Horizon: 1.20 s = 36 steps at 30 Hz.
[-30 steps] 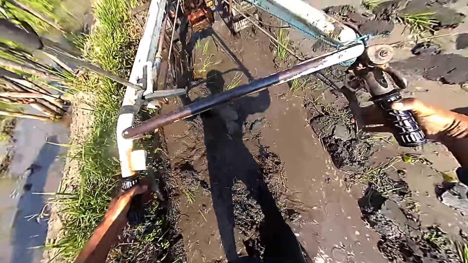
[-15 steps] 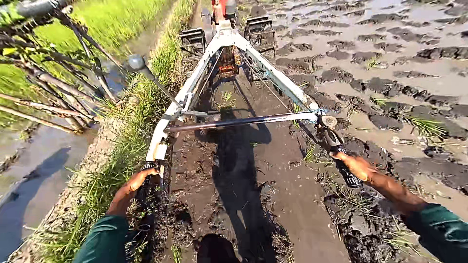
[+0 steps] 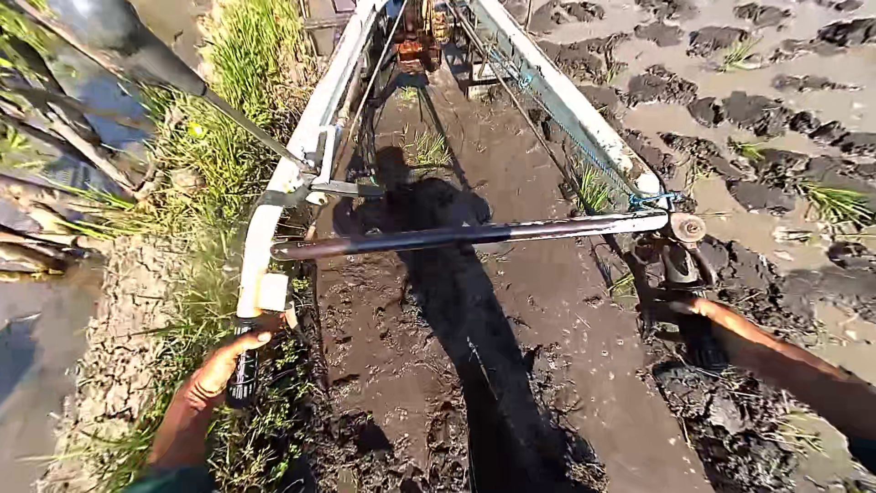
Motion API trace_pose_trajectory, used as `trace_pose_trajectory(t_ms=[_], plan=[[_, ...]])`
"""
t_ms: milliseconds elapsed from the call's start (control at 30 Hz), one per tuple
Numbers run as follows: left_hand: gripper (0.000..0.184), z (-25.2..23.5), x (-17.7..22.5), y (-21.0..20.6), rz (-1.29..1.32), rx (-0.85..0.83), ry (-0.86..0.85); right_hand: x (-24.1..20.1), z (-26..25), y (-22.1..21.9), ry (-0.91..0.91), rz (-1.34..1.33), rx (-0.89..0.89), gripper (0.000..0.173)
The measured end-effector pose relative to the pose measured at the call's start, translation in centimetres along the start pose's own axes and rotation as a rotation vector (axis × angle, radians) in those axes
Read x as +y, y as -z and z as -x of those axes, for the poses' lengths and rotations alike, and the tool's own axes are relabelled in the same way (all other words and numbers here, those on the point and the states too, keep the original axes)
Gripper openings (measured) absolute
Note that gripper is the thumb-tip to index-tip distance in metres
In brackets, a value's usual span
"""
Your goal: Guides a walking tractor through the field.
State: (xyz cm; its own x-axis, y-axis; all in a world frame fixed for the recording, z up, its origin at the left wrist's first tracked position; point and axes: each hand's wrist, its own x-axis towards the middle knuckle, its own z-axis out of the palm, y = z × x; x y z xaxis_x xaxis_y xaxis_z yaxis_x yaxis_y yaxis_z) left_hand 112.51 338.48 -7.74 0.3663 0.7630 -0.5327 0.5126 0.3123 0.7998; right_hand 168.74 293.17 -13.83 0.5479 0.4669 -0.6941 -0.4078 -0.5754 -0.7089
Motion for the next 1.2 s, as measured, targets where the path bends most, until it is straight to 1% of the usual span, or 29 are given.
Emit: trace_pose_trajectory(t_ms=[100, 133, 167, 200, 267, 333, 400, 433, 467, 533, 667, 800, 900, 967, 1000, 1067, 1133, 1200], plan=[[0.038, -3.6, 3.0, -1.6, 0.165, -0.065, 0.004, -4.2, -3.9, 0.8, 0.029, 0.032, 0.069, 0.038], [0.033, -5.1, 4.2, -2.1, 0.194, -0.075, 0.012, -5.9, -5.2, 1.0, 0.038, 0.048, 0.083, 0.039], [0.033, -6.6, 5.2, -2.6, 0.203, -0.095, 0.013, -7.5, -6.3, 1.1, 0.039, 0.065, 0.098, 0.038], [0.031, -7.9, 6.5, -3.0, 0.175, -0.088, 0.015, -9.2, -7.4, 1.2, 0.045, 0.076, 0.108, 0.038], [0.025, -10.2, 9.5, -4.2, 0.053, -0.021, 0.036, -11.8, -10.5, 1.7, 0.1, 0.089, 0.094, 0.039], [0.026, -12.6, 12.6, -4.9, -0.049, 0.01, 0.1, -14.2, -13.8, 2.2, 0.147, 0.106, 0.061, 0.04], [0.023, -15.1, 15.2, -6.1, -0.069, 0.054, 0.161, -16.6, -16.7, 2.6, 0.165, 0.141, 0.081, 0.039], [0.021, -16.2, 16.5, -7.1, -0.068, 0.104, 0.174, -17.9, -17.9, 2.7, 0.172, 0.169, 0.097, 0.038], [0.021, -17.3, 17.6, -8.1, -0.078, 0.16, 0.168, -19.3, -18.9, 2.8, 0.171, 0.186, 0.106, 0.037], [0.027, -19.3, 20.0, -9.8, -0.113, 0.226, 0.134, -22.0, -21.6, 3.3, 0.167, 0.213, 0.106, 0.036], [0.031, -24.0, 24.5, -11.9, -0.254, 0.275, 0.087, -26.4, -28.3, 5.0, 0.169, 0.197, 0.08, 0.043], [0.038, -28.8, 28.9, -13.9, -0.377, 0.313, 0.059, -31.3, -33.6, 5.8, 0.152, 0.135, 0.006, 0.043], [0.037, -32.6, 31.4, -15.1, -0.422, 0.341, 0.071, -34.1, -38.2, 6.2, 0.114, 0.104, -0.073, 0.044], [0.028, -35.7, 32.8, -15.5, -0.41, 0.371, 0.073, -36.1, -40.9, 6.7, 0.114, 0.097, -0.115, 0.044], [0.023, -37.2, 33.5, -15.8, -0.385, 0.378, 0.073, -37.2, -42.1, 7.4, 0.112, 0.083, -0.133, 0.044], [0.027, -38.6, 36.4, -18.0, -0.364, 0.364, 0.106, -40.3, -44.6, 10.1, 0.116, 0.045, -0.145, 0.043], [0.03, -39.2, 38.9, -21.8, -0.372, 0.352, 0.12, -43.0, -47.5, 14.0, 0.132, 0.039, -0.122, 0.04], [0.033, -39.4, 41.9, -27.1, -0.358, 0.32, 0.152, -45.7, -50.9, 19.2, 0.154, 0.093, 0.0, 0.036]])
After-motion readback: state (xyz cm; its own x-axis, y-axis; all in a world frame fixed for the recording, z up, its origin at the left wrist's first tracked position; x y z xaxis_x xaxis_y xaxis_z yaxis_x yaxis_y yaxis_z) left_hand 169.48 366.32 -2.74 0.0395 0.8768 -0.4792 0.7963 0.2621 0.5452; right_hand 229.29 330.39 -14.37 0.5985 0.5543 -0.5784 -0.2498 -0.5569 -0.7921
